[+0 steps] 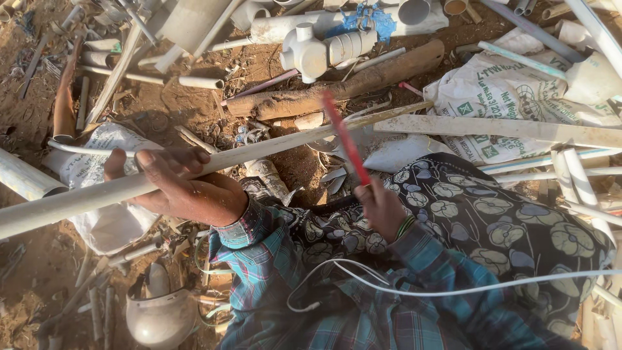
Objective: The person uses a red hacksaw blade to cut through a white PVC pipe while sitting on the ground surrounded by various plastic pipes and fittings.
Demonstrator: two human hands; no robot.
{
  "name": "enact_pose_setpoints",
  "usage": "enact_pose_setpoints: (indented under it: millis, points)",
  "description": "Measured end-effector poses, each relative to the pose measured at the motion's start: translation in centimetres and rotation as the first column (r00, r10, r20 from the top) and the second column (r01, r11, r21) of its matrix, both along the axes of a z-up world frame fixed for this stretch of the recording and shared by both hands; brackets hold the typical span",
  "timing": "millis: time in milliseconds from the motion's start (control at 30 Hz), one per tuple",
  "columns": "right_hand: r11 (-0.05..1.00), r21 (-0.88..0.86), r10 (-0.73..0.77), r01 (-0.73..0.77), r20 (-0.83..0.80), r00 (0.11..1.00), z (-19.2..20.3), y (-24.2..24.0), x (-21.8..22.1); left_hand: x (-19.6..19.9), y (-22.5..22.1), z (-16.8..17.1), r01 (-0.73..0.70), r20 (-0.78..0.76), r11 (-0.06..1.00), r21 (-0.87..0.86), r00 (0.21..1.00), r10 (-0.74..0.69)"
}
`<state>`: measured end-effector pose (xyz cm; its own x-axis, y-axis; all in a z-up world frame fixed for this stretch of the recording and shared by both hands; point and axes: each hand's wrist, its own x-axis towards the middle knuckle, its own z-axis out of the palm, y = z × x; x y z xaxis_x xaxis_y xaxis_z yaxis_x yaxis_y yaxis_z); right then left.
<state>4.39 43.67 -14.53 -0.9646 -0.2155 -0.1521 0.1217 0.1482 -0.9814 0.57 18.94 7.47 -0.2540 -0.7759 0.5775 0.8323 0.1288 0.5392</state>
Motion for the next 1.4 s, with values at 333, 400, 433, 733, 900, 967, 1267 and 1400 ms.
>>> enact_pose_setpoints:
  millis: [333,400,433,733,900,967,1267,1400]
  points:
    - [0.991,0.048,-0.134,0.125,0.333,0.933,-2.6,3.4,-1.5,-0.5,0.6,0.2,0.062,-0.143,0.998,0.033,0.988,-0.057]
    - [0.981,0.001,-0.179,0.195,0.398,0.9,-2.0,4.0,-1.0,-1.3,0.2,0.2,-0.014,-0.142,0.997,0.071,0.99,0.024]
    - [0.999,0.03,-0.043,0.036,0.241,0.97,-1.3,3.0,-0.6,-1.4,0.1,0.1,-0.044,-0.125,0.995,0.093,0.991,0.056]
    - [0.982,0.175,-0.105,0.076,0.168,0.98,-4.9,2.8,-1.1,-0.8,-0.3,-0.1,-0.063,-0.094,0.993,0.102,0.993,0.073]
    - [0.994,-0.067,-0.059,0.084,0.31,0.949,-1.9,2.5,0.6,-0.8,-0.6,0.0,-0.135,-0.072,0.988,0.076,0.987,0.141]
    - [0.996,-0.006,0.086,-0.085,0.054,0.995,0.1,0.2,2.5,-0.7,-0.5,-0.2,-0.186,-0.027,0.98,0.067,0.982,0.188]
    - [0.962,0.164,-0.263,0.216,0.374,0.889,-6.2,6.2,-2.8,0.0,-3.6,-1.9,0.331,-0.18,0.931,-0.152,0.917,-0.356]
    - [0.999,-0.023,0.029,-0.026,0.162,0.986,-1.3,2.4,0.5,0.0,-5.3,-1.8,0.611,-0.162,0.708,-0.353,0.706,-0.69]
